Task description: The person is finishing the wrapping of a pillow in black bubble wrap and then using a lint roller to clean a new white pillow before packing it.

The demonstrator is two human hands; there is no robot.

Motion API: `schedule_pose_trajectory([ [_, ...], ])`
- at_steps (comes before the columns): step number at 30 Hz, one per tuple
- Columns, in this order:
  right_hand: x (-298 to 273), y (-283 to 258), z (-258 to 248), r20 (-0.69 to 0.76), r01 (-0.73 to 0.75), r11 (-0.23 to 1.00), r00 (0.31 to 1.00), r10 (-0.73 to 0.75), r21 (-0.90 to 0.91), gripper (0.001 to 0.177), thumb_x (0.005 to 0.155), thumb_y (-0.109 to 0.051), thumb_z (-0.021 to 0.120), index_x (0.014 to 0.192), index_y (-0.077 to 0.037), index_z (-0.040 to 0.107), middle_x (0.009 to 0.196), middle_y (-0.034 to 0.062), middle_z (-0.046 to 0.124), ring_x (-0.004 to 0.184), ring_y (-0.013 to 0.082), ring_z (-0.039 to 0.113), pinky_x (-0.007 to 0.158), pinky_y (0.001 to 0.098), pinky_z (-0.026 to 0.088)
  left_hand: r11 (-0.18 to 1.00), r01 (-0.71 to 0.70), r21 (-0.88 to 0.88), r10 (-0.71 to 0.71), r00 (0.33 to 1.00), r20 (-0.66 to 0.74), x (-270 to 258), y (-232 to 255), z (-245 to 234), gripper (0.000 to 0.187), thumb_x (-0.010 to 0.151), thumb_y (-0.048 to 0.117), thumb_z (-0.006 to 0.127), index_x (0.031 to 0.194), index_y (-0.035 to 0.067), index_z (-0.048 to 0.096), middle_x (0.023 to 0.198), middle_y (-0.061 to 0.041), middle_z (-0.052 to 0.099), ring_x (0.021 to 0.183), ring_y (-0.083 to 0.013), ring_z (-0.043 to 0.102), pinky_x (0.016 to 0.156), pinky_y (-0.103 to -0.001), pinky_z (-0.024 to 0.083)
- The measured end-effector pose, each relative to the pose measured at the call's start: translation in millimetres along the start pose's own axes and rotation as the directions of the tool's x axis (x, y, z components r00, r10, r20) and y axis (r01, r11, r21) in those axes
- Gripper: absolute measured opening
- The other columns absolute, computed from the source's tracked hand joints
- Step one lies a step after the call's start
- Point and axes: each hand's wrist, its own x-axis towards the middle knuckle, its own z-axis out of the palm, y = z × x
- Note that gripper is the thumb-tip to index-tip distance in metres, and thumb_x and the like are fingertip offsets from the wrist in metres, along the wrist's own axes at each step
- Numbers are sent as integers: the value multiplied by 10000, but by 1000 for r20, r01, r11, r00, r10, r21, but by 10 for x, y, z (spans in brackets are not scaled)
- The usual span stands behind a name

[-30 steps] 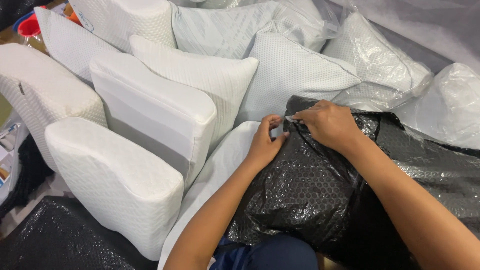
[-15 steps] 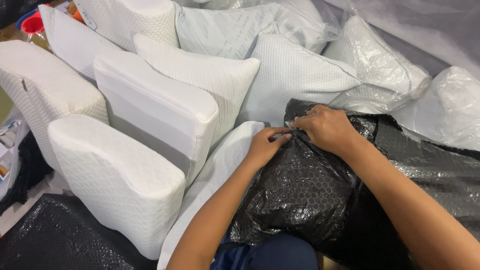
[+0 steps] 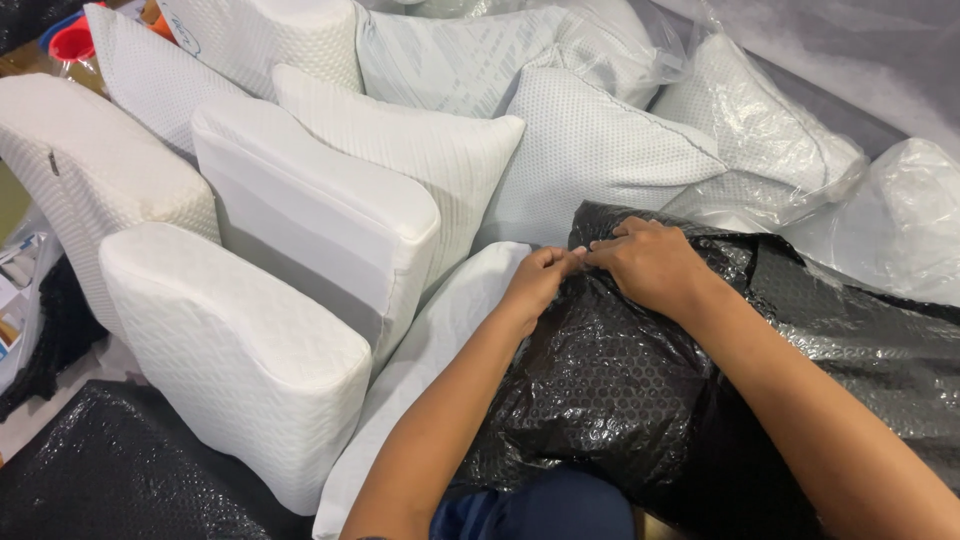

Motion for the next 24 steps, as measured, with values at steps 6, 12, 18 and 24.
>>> schedule_pose_trajectory([
  [6, 32, -115, -249, 223, -51, 997, 974, 35, 66, 325, 940, -211, 529, 1095, -331, 788, 1153, -136, 770, 1288, 179, 621, 1120, 519, 479, 999, 6, -40, -6, 1000, -9, 285, -346, 71, 297, 857, 391, 750, 1024, 147, 731, 915, -43, 651, 917, -192, 615, 747, -310, 468],
  [12, 16, -121, -200, 372, -80, 994, 927, 48, 73, 491, 913, -374, 425, 1302, -243, 694, 1321, -2, 712, 1421, 235, 517, 1224, 586, 289, 996, 74, -55, -72, 997, 25, 690, -630, 86, 279, 871, 358, 731, 1066, 163, 696, 957, -34, 649, 948, -190, 593, 772, -320, 444],
  [18, 10, -253, -418, 434, -62, 993, 901, 12, 101, 486, 937, -405, 411, 1301, -285, 709, 1420, 19, 641, 1457, 315, 461, 1208, 664, 229, 990, 106, -90, -104, 994, 32, 463, -378, 48, 249, 882, 260, 698, 1095, 136, 662, 986, -58, 618, 984, -213, 581, 788, -318, 427],
  [24, 16, -264, -390, 456, -56, 994, 890, 7, 94, 461, 933, -416, 438, 1282, -316, 722, 1441, 24, 621, 1470, 318, 441, 1204, 674, 214, 991, 110, -70, -108, 994, 24, 699, -536, 49, 230, 870, 229, 701, 1071, 123, 669, 994, -93, 628, 1004, -241, 586, 811, -350, 454],
])
